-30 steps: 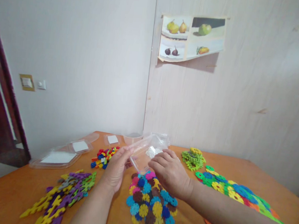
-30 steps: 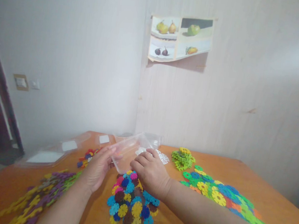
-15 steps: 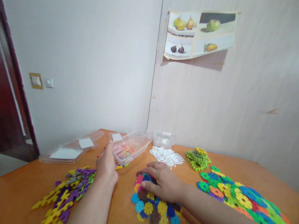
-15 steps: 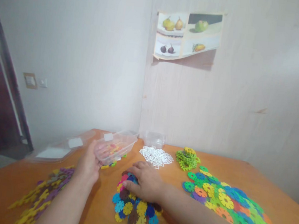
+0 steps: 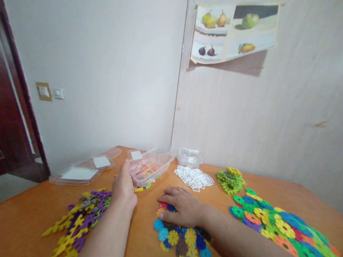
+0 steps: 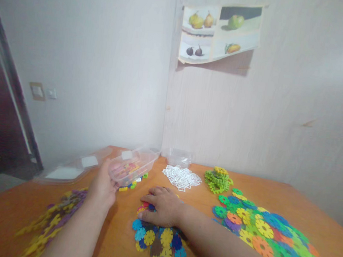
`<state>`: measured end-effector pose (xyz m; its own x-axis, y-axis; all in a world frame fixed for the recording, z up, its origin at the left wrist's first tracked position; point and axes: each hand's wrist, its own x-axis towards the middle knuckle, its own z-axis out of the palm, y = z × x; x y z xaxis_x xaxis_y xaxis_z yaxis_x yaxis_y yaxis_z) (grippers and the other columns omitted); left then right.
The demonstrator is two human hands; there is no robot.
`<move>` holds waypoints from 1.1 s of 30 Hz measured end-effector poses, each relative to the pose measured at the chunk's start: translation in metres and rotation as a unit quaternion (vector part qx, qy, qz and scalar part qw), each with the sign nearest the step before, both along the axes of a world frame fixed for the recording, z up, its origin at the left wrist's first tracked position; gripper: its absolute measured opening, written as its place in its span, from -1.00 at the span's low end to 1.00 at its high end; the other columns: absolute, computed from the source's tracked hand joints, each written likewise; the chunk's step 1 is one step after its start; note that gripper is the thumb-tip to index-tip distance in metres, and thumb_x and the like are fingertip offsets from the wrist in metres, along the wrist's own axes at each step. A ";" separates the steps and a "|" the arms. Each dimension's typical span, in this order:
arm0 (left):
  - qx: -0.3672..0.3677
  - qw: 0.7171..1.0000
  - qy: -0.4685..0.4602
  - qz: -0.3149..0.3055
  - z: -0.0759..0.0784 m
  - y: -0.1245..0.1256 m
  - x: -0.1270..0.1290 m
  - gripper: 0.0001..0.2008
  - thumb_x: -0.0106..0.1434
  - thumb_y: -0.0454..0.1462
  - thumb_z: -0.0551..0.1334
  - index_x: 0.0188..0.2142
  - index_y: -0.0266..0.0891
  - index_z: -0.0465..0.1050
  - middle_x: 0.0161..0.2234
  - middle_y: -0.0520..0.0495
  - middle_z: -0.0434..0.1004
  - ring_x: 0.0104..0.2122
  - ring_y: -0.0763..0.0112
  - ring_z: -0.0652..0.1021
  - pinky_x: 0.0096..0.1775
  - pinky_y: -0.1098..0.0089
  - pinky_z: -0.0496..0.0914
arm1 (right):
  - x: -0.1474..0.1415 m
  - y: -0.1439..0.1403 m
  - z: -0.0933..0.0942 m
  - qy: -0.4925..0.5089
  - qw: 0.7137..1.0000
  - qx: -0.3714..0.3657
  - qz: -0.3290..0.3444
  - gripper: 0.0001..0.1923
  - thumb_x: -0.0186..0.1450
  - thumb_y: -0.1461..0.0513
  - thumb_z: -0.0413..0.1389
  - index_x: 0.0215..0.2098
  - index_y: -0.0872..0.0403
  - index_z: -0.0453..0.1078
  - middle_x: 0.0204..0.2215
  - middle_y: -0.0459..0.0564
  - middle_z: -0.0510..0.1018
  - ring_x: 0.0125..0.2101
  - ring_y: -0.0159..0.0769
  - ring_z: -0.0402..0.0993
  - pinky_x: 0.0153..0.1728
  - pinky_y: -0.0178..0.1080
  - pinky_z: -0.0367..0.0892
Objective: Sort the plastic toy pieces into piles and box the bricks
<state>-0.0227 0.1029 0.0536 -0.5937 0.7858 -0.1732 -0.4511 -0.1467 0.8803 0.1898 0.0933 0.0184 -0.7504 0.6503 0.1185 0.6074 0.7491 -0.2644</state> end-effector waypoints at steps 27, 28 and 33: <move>-0.086 0.985 0.121 -0.084 -0.011 0.002 0.014 -0.61 0.22 0.00 0.19 -0.26 -0.30 0.53 -0.45 -0.13 0.59 -0.57 0.37 0.54 -0.52 0.43 0.36 | 0.045 -0.048 0.007 0.014 0.999 -0.044 -0.002 -0.36 0.29 -0.16 0.09 0.27 -0.15 0.33 0.32 0.12 0.26 0.30 0.10 0.13 0.28 0.15 -0.02; -0.087 0.983 0.131 -0.093 -0.012 0.001 0.016 -0.63 0.23 -0.01 0.18 -0.28 -0.29 0.53 -0.45 -0.14 0.59 -0.55 0.35 0.55 -0.51 0.41 0.38 | 0.045 -0.049 0.008 0.015 0.999 -0.044 0.001 -0.37 0.30 -0.16 0.08 0.27 -0.16 0.33 0.32 0.12 0.27 0.30 0.10 0.14 0.27 0.16 -0.03; -0.072 0.974 0.181 -0.118 -0.018 -0.002 0.022 -0.70 0.26 -0.08 0.14 -0.38 -0.26 0.49 -0.39 -0.18 0.61 -0.48 0.32 0.57 -0.44 0.37 0.43 | 0.046 -0.052 0.011 0.008 0.998 -0.063 0.000 -0.34 0.32 -0.16 0.05 0.32 -0.16 0.25 0.33 0.12 0.24 0.31 0.12 0.11 0.29 0.20 -0.10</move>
